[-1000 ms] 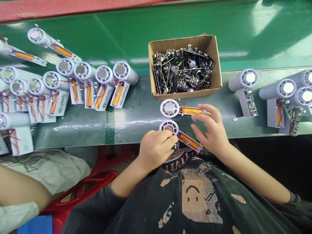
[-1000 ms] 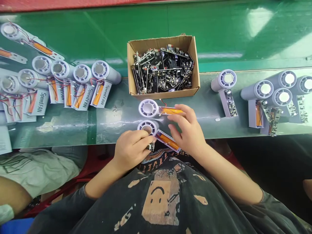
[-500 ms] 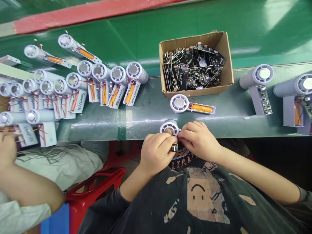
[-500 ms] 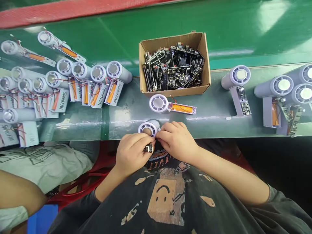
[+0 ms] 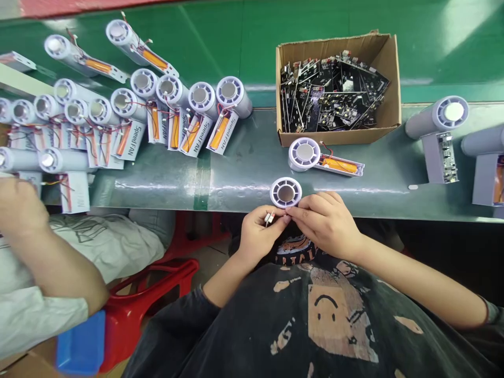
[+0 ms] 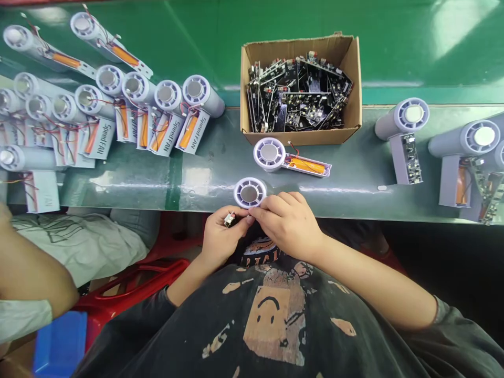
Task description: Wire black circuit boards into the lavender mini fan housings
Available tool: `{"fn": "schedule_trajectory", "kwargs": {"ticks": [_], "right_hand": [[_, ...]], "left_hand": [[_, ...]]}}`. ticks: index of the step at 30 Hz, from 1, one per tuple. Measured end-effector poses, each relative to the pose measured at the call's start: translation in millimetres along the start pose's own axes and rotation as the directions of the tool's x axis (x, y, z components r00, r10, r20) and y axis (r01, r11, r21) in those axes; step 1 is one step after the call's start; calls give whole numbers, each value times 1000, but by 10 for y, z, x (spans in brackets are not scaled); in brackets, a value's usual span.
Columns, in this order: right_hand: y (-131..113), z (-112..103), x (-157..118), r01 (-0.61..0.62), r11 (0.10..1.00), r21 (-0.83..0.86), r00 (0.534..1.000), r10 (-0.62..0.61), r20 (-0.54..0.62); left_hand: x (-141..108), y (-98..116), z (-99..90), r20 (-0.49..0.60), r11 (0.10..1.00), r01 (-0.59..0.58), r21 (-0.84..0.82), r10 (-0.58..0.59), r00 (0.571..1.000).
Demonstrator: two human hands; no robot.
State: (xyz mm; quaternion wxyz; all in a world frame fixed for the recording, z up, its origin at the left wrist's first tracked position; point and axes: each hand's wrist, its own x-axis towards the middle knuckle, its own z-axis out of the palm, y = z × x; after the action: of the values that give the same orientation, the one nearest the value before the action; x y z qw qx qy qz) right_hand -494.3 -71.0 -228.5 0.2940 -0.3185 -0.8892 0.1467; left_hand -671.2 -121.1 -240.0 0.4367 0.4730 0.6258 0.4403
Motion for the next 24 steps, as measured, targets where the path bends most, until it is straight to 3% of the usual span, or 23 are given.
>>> {"fn": "schedule_trajectory", "kwargs": {"ticks": [2,4,8,11,14,17,21,24], "right_hand": [[11,23,3,15,1000,6,1000,-15,-21],[28,45,-4,34,999,15,999,-34,-38],[69,78,-19,109,994,-27,992,-110,-63],[100,81,-10,168,981,-95,980,-176,-90],[120,79,1,131,987,-98,984,-141,-109],[118,94,-3,34,998,-45,992,-39,-124],[90,120,-8,-81,996,38,990,84,-111],[71,120,-1,-139,987,77,988,143,-58]], "left_hand": [[3,-5,18,58,969,168,-180,-160,985],[-3,-23,21,108,926,269,-265,-249,962],[-20,-76,51,152,841,352,-411,-317,936],[-8,-82,122,206,730,402,-552,-348,915],[12,-56,194,240,649,434,-625,-369,898],[15,-45,208,214,677,403,-616,-349,913],[-14,-81,109,179,780,332,-530,-280,943],[-41,-82,3,47,910,184,-371,-180,983]]}}
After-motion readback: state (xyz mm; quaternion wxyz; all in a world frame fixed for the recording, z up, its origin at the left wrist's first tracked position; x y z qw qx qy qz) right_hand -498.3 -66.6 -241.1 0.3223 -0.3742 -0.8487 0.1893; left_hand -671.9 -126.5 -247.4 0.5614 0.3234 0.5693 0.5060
